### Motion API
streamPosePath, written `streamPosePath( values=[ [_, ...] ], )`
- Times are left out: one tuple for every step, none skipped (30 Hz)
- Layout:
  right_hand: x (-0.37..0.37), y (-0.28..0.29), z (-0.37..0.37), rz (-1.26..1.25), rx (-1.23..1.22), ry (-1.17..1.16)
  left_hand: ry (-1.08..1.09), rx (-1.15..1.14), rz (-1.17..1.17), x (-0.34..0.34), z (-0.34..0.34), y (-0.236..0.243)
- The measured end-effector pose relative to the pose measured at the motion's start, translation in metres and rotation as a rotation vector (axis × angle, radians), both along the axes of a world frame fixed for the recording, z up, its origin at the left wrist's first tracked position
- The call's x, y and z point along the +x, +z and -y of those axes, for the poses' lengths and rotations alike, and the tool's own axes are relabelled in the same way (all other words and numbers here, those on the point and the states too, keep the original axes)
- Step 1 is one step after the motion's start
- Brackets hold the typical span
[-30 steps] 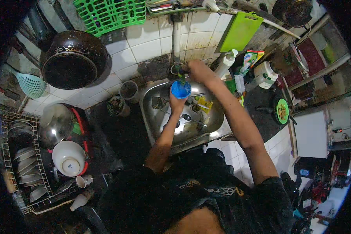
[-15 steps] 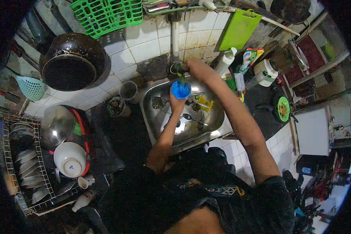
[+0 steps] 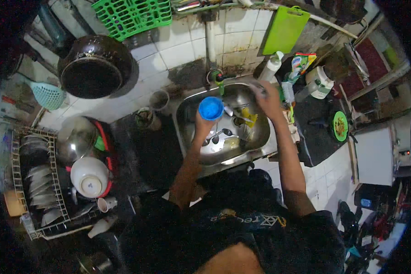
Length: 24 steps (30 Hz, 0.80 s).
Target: The person pours powder from a plastic bag into a plastic cup, stirs it with a paintbrush, and takes the cup to a kitchen sink to fill it with water from a faucet.
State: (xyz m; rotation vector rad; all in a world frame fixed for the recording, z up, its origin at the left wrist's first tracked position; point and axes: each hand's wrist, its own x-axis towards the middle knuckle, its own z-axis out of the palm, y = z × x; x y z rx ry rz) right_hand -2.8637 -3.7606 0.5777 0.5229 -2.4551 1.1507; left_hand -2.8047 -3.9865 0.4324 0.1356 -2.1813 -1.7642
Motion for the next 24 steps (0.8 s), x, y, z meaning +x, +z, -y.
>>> streamPosePath(
  values=[
    [0.015,-0.012,-0.009,0.135,-0.044,-0.041,-0.011,-0.033,0.016,0.009,0.015,0.001],
    [0.031,-0.025,-0.021,0.268,-0.083,-0.087,-0.058,-0.018,0.024,0.014,0.028,0.003],
    [0.044,-0.042,-0.037,0.333,-0.094,-0.101,-0.119,-0.005,0.035,0.017,0.037,0.003],
    [0.058,-0.054,-0.05,0.392,-0.105,-0.112,-0.194,0.105,0.03,0.015,0.046,0.004],
    [0.074,-0.061,-0.06,0.4,-0.061,-0.112,-0.286,0.251,0.03,0.01,0.056,0.004],
    [0.09,-0.068,-0.069,0.405,-0.017,-0.107,-0.377,0.419,0.037,0.004,0.066,0.003],
    [0.103,-0.075,-0.073,0.497,-0.057,-0.086,-0.468,0.619,0.028,-0.004,0.084,0.001],
    [0.115,-0.082,-0.074,0.584,-0.094,-0.058,-0.556,0.8,0.0,-0.017,0.106,-0.003],
    [0.125,-0.087,-0.07,0.541,-0.058,-0.015,-0.644,0.973,-0.022,-0.024,0.13,-0.005],
    [0.133,-0.105,-0.07,0.657,-0.153,-0.006,-0.68,1.028,-0.052,-0.029,0.147,0.0],
    [0.142,-0.105,-0.055,0.625,-0.244,0.041,-0.698,1.051,-0.09,-0.027,0.178,0.009],
    [0.156,-0.113,-0.071,0.64,-0.196,-0.029,-0.701,0.951,-0.065,-0.035,0.126,0.05],
    [0.164,-0.116,-0.075,0.654,-0.158,-0.047,-0.663,0.816,-0.058,-0.022,0.093,0.113],
    [0.17,-0.118,-0.073,0.647,-0.172,-0.05,-0.617,0.677,-0.051,-0.006,0.062,0.183],
    [0.173,-0.113,-0.062,0.688,-0.14,-0.004,-0.596,0.652,-0.075,0.001,0.064,0.205],
    [0.175,-0.111,-0.053,0.733,-0.104,0.032,-0.611,0.69,-0.141,0.002,0.066,0.218],
    [0.175,-0.111,-0.046,0.72,-0.108,0.053,-0.632,0.729,-0.206,0.001,0.068,0.229],
    [0.175,-0.113,-0.039,0.698,-0.153,0.111,-0.605,0.681,-0.244,0.0,0.071,0.239],
    [0.175,-0.112,-0.035,0.677,-0.199,0.164,-0.604,0.669,-0.251,0.002,0.071,0.248],
    [0.172,-0.11,-0.035,0.651,-0.2,0.237,-0.565,0.617,-0.257,0.003,0.07,0.257],
    [0.171,-0.108,-0.034,0.644,-0.204,0.241,-0.527,0.567,-0.263,0.004,0.071,0.264],
    [0.17,-0.096,-0.031,0.643,-0.263,0.226,-0.568,0.562,-0.246,0.003,0.071,0.271],
    [0.17,-0.089,-0.03,0.643,-0.322,0.211,-0.569,0.556,-0.25,0.004,0.071,0.275],
    [0.169,-0.091,-0.031,0.637,-0.325,0.214,-0.573,0.573,-0.275,0.005,0.07,0.279]
  ],
)
